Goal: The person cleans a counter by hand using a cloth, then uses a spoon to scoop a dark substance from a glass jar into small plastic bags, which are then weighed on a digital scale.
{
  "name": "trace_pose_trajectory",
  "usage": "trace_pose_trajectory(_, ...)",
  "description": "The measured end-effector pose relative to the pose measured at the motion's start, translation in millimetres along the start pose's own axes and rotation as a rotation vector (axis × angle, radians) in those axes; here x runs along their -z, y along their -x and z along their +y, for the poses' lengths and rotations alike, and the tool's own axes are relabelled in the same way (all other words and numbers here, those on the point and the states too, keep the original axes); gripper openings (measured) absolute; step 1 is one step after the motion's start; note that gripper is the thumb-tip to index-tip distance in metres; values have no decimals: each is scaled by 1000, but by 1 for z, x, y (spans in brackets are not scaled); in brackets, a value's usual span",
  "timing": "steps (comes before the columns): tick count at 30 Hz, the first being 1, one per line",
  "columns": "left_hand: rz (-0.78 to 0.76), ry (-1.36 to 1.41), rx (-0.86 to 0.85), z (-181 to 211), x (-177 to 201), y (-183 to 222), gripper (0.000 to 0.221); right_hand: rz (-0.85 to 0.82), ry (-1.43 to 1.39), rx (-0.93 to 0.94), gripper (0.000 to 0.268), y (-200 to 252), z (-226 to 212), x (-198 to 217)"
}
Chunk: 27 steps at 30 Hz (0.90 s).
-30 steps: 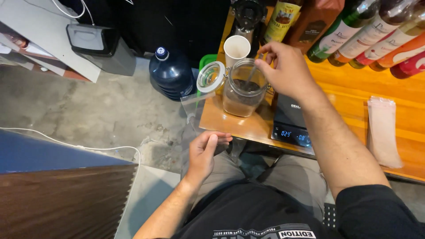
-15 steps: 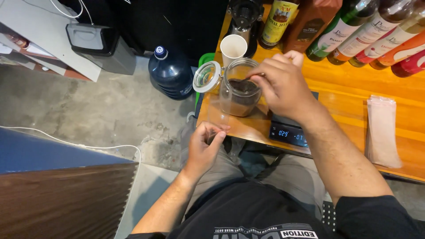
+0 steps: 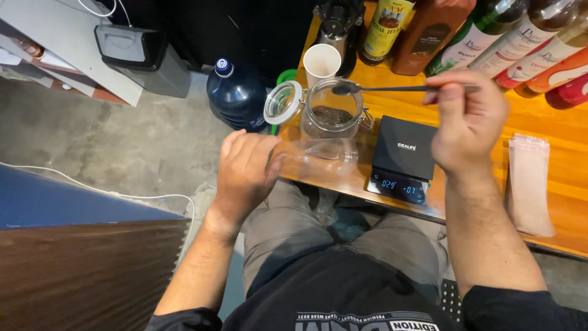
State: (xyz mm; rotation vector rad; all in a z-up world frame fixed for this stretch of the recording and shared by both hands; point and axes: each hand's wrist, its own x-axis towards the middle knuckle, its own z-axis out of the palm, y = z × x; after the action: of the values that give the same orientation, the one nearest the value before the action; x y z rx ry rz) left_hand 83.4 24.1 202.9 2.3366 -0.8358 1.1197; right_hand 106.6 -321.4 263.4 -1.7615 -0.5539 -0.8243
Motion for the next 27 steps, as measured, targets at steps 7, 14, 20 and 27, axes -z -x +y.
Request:
trace_pose_trajectory(7,-233,-35,67,8,21,-28,17,420,-88,-219,33,19,-54,9)
trace_pose_trajectory(14,-195,-34,46,18,14,-34,16,233,7,-367,30,40,-57,-18)
trace_pose_trajectory(20,-387,184,141,20,12,-34,33,-58,16,-350,21,40,-76,-40)
trace_pose_trajectory(27,-753,822,539,21,30,-58,41,-387,122,-84,10,18,-73,-36)
